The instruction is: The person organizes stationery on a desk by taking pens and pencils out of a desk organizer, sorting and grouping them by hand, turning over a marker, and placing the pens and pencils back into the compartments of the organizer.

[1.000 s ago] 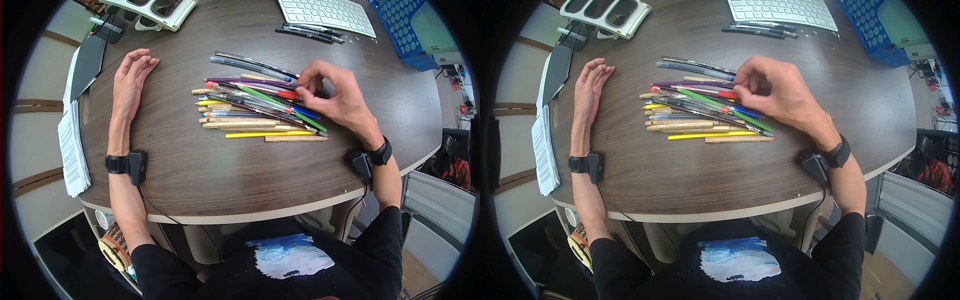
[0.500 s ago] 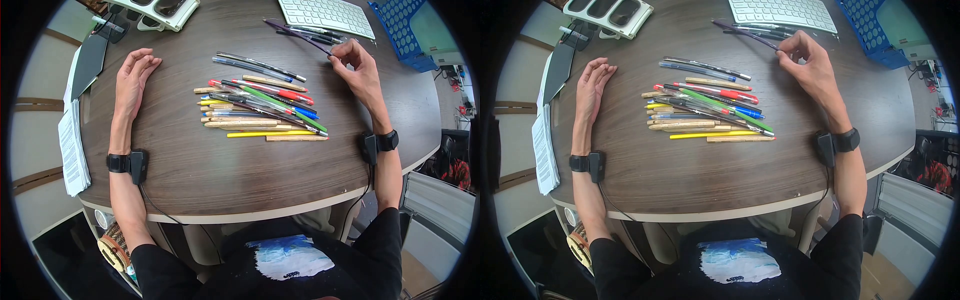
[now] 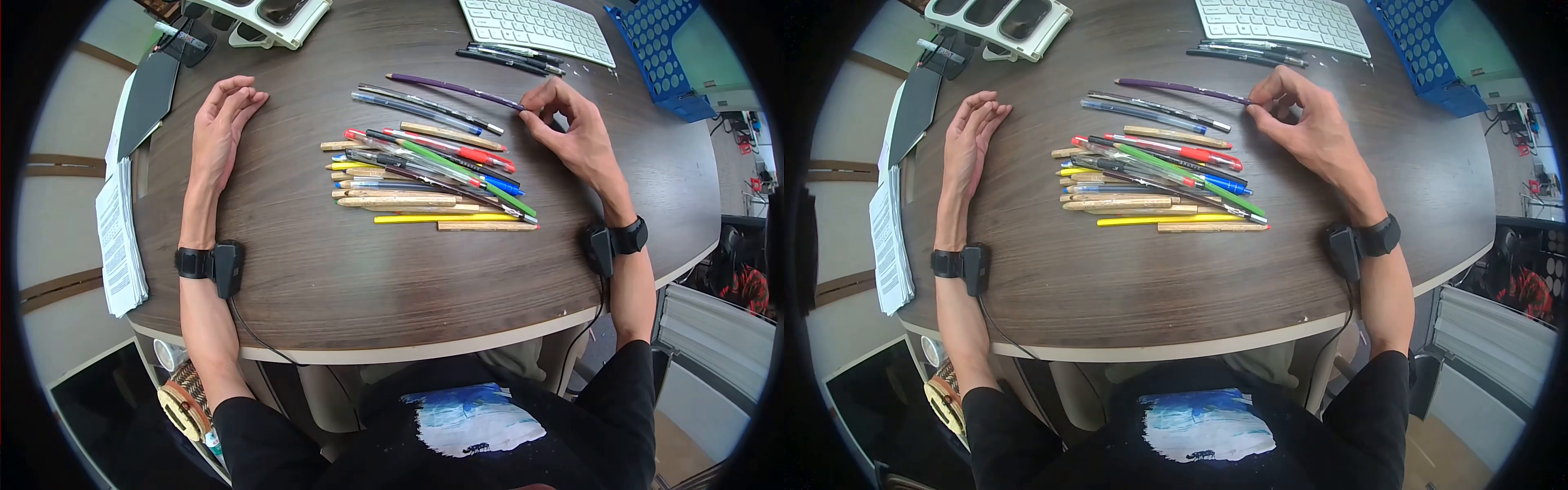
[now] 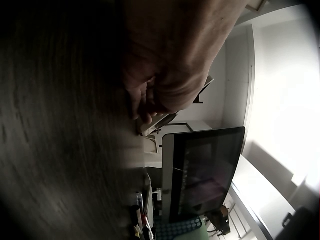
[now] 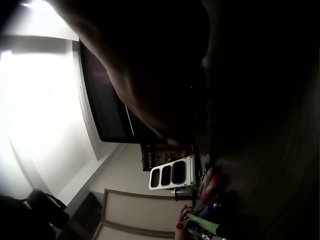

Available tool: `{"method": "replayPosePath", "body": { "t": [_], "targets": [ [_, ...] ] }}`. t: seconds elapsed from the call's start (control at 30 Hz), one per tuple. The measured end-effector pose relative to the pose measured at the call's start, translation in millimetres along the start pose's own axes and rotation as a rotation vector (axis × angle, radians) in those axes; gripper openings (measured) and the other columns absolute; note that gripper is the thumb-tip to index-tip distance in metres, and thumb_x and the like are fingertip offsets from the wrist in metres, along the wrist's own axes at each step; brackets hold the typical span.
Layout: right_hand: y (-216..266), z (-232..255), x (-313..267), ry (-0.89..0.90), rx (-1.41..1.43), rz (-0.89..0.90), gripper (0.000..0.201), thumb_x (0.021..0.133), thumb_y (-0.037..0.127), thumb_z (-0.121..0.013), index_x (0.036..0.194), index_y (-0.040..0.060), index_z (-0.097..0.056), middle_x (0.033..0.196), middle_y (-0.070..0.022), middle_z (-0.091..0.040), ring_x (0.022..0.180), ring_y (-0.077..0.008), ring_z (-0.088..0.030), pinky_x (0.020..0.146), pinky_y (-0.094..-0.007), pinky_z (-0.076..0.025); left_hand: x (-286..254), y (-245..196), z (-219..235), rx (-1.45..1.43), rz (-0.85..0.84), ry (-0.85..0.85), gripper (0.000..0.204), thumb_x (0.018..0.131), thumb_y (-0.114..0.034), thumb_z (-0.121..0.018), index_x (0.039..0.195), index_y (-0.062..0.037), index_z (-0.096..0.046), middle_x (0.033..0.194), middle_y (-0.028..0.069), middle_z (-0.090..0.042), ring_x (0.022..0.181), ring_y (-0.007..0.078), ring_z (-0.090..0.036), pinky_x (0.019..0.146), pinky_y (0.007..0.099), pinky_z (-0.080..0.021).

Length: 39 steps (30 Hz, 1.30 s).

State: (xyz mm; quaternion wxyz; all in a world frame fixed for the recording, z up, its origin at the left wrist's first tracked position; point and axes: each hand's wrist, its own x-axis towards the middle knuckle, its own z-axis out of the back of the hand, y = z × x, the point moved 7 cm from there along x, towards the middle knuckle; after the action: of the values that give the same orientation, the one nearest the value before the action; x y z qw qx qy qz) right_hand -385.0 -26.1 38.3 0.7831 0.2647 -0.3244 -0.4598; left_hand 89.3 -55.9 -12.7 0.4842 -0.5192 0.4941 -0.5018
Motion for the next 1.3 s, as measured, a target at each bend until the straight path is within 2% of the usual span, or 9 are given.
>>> {"method": "replayPosePath", "body": {
  "t": [0.07,0.1,0.17,0.27,0.6,0.9,1.07,1.17,1.3],
  "targets": [
    [-8.6,-5.1,-0.1,0.090,-0.025,-0.079,0.015,0.096,0.014,-0.080,0.108,0.0057,-0.075,0.096,-0.0002,-0.071,0.084,-0.0113,-0.059,0.077,-0.0303,-0.051,0.0,-0.6,-0.5,0.001,0.000,0.002,0.024,0.112,-0.012,-0.061,0.131,0.0027,-0.063,0.116,0.0082,-0.066,0.121,0.0237,-0.069,0.120,0.0391,-0.051],
    [-6.9,-4.8,0.4,0.090,-0.026,-0.078,0.015,0.096,0.014,-0.080,0.108,0.0057,-0.075,0.096,-0.0002,-0.071,0.084,-0.0113,-0.059,0.077,-0.0303,-0.051,0.0,-0.6,-0.7,0.001,0.000,0.000,0.024,0.112,-0.012,-0.060,0.131,0.0027,-0.063,0.116,0.0082,-0.066,0.121,0.0234,-0.069,0.120,0.0390,-0.051],
    [1.5,-10.0,0.3,0.137,-0.116,-0.041,0.025,0.097,0.017,-0.080,0.121,0.0091,-0.078,0.097,-0.0007,-0.068,0.087,-0.0122,-0.059,0.078,-0.0318,-0.051,-0.2,-0.5,-0.7,0.000,0.001,-0.003,0.024,0.112,-0.012,-0.060,0.131,0.0027,-0.063,0.116,0.0082,-0.066,0.120,0.0231,-0.069,0.120,0.0389,-0.051],
    [11.1,-13.1,1.1,0.074,-0.085,-0.018,0.029,0.099,0.017,-0.078,0.127,0.0117,-0.078,0.098,-0.0021,-0.064,0.087,-0.0139,-0.057,0.078,-0.0329,-0.052,-1.0,-1.1,-1.6,0.001,-0.005,0.003,0.025,0.112,-0.012,-0.060,0.131,0.0029,-0.063,0.117,0.0081,-0.066,0.120,0.0222,-0.069,0.120,0.0386,-0.051],
    [12.1,-23.5,-0.9,0.153,-0.146,0.074,0.024,0.102,0.014,-0.073,0.125,0.0123,-0.080,0.092,-0.0039,-0.057,0.085,-0.0183,-0.056,0.076,-0.0361,-0.051,0.2,-0.3,-0.4,0.012,-0.006,-0.007,0.025,0.111,-0.011,-0.061,0.131,0.0037,-0.063,0.119,0.0079,-0.065,0.117,0.0190,-0.069,0.120,0.0389,-0.052],
    [17.1,-16.8,-1.1,0.120,-0.050,0.025,0.016,0.099,0.013,-0.076,0.114,0.0084,-0.079,0.096,-0.0033,-0.065,0.085,-0.0178,-0.060,0.076,-0.0339,-0.052,0.7,0.8,0.6,-0.004,-0.010,-0.005,0.024,0.111,-0.010,-0.061,0.131,0.0041,-0.064,0.119,0.0079,-0.065,0.117,0.0193,-0.069,0.120,0.0391,-0.052],
    [37.8,-37.5,-6.9,0.219,-0.002,0.247,0.014,0.097,0.012,-0.079,0.111,0.0081,-0.080,0.095,-0.0033,-0.066,0.087,-0.0168,-0.064,0.076,-0.0333,-0.054,1.0,1.2,1.0,-0.010,-0.004,0.001,0.024,0.111,-0.011,-0.061,0.130,0.0042,-0.064,0.119,0.0081,-0.065,0.117,0.0208,-0.069,0.120,0.0390,-0.052],
    [39.1,-39.1,-6.4,0.225,-0.019,0.122,0.014,0.096,0.013,-0.080,0.110,0.0086,-0.081,0.096,-0.0035,-0.066,0.089,-0.0173,-0.065,0.076,-0.0343,-0.054,0.2,-0.3,-0.6,-0.003,-0.005,-0.009,0.025,0.111,-0.011,-0.061,0.130,0.0043,-0.064,0.118,0.0084,-0.066,0.118,0.0213,-0.069,0.120,0.0390,-0.052],
    [34.5,-39.0,-6.6,0.223,-0.025,0.092,0.015,0.095,0.014,-0.081,0.110,0.0092,-0.082,0.097,-0.0035,-0.066,0.090,-0.0176,-0.065,0.077,-0.0353,-0.055,0.2,-0.6,-0.6,0.007,-0.007,-0.011,0.025,0.111,-0.011,-0.061,0.131,0.0043,-0.064,0.119,0.0080,-0.065,0.118,0.0210,-0.069,0.120,0.0388,-0.052]
  ]
}}
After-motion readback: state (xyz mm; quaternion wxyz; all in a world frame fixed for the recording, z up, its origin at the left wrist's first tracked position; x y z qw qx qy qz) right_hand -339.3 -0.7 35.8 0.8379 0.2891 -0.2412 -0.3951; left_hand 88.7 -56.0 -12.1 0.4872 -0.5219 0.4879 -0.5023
